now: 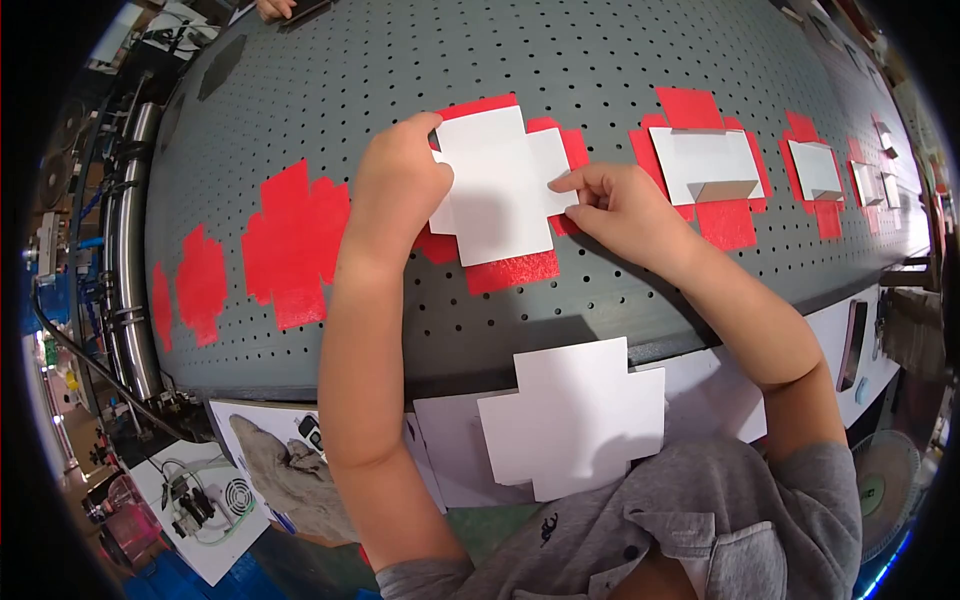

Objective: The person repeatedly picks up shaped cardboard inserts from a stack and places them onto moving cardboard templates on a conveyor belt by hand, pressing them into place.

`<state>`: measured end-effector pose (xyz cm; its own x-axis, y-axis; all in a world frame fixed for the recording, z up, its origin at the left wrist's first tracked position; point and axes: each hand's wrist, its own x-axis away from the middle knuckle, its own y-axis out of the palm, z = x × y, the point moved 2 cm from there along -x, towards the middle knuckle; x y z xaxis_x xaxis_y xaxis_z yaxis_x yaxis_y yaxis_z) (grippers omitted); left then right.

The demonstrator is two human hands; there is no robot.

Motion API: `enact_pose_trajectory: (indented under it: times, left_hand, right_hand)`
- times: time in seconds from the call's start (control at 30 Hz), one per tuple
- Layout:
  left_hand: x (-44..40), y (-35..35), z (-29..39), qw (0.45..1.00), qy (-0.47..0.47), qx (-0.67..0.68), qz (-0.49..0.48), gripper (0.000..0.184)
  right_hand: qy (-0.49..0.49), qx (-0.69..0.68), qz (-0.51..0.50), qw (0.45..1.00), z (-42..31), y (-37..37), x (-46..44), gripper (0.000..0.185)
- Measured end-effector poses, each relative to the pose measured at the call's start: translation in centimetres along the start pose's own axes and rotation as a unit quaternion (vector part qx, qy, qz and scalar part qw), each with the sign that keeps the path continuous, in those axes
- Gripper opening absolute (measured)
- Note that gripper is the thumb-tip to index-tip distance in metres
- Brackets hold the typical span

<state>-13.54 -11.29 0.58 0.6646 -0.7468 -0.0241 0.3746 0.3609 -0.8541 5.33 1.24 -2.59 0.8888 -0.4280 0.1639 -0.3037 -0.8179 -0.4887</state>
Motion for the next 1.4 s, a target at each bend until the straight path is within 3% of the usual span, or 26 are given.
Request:
enact_pose_trajectory:
  times: [0.37,0.57,0.63,0.67,0.73,0.77,0.83,0.9,0.97,1.03,1.1,1.17,1.2,1.23,1.27,1.3,1.33,1.37,1.4]
  left_hand:
    - [-0.7,1.6,0.3,0.999,-0.005,-0.016,-0.039,0.052]
    - [-0.5,3.0,0.4,0.999,0.050,-0.010,0.001,0.027]
    - [-0.2,3.2,0.1,0.964,0.238,-0.056,0.106,0.021]
    - [-0.1,3.2,-0.4,0.964,0.239,-0.057,0.105,0.021]
    - [0.5,3.2,-0.4,0.926,0.342,-0.157,0.030,0.038]
    - [1.2,2.9,-0.4,0.925,0.342,-0.162,0.031,0.038]
    - [2.9,3.0,0.3,0.928,0.343,-0.137,-0.050,0.057]
    - [2.9,2.8,0.1,0.925,0.352,-0.132,-0.049,0.059]
    - [1.9,2.9,0.1,0.922,0.363,-0.110,-0.083,0.050]
    - [0.0,4.1,0.6,0.935,0.328,-0.099,-0.090,0.042]
    - [-0.1,5.0,0.4,0.947,0.296,-0.087,-0.091,0.035]
    - [0.8,5.2,0.2,0.929,0.361,-0.075,0.015,0.025]
    - [2.3,4.0,0.8,0.931,0.361,-0.051,0.016,0.024]
    - [3.5,2.3,0.9,0.933,0.356,-0.057,0.019,0.024]
    - [4.5,0.8,0.7,0.928,0.299,0.129,-0.183,0.026]
    - [5.5,-0.3,-0.1,0.851,0.215,0.309,-0.367,0.027]
    - [6.0,-1.3,-1.2,0.858,0.204,0.303,-0.361,0.027]
    - [6.3,-2.3,-2.7,0.873,0.095,0.354,-0.322,0.028]
    - [6.4,-3.3,-4.5,0.874,-0.011,0.401,-0.273,0.029]
  right_hand:
    - [0.023,0.008,0.009,1.000,1.1,-0.6,0.5,0.028]
    - [0.019,-0.010,0.027,0.999,2.3,-1.3,0.6,0.027]
    - [0.024,-0.008,0.028,0.999,2.5,-1.4,0.7,0.026]
    - [0.024,-0.010,0.029,0.999,2.4,-1.4,0.9,0.026]
    - [0.009,0.105,0.019,0.994,2.1,-1.9,1.2,0.024]
    - [0.004,0.101,0.021,0.995,1.3,-2.2,1.6,0.024]
    - [0.067,0.099,-0.081,0.989,-0.1,-2.0,3.7,0.021]
    - [-0.003,-0.110,-0.153,0.982,-0.4,-0.9,6.4,0.031]
    - [-0.096,-0.095,-0.172,0.976,-2.4,0.3,8.4,0.043]
    - [-0.209,-0.034,-0.113,0.971,-1.3,2.2,9.4,0.042]
    - [-0.197,-0.073,-0.097,0.973,-1.9,3.0,10.1,0.041]
    - [-0.217,-0.033,-0.064,0.973,-2.9,3.0,10.2,0.039]
    - [-0.310,0.007,-0.027,0.950,-3.0,3.2,9.8,0.031]
    - [-0.317,0.004,-0.030,0.948,-3.0,3.1,9.1,0.031]
    - [-0.283,-0.044,-0.014,0.958,-2.9,3.0,8.1,0.026]
    - [-0.246,-0.092,-0.001,0.965,-2.9,3.2,6.8,0.023]
    - [-0.176,-0.183,0.017,0.967,-2.8,3.8,5.0,0.022]
    - [-0.102,-0.269,0.032,0.957,-2.6,4.5,2.9,0.023]
    - [-0.097,-0.239,0.028,0.966,-2.5,4.9,0.5,0.022]
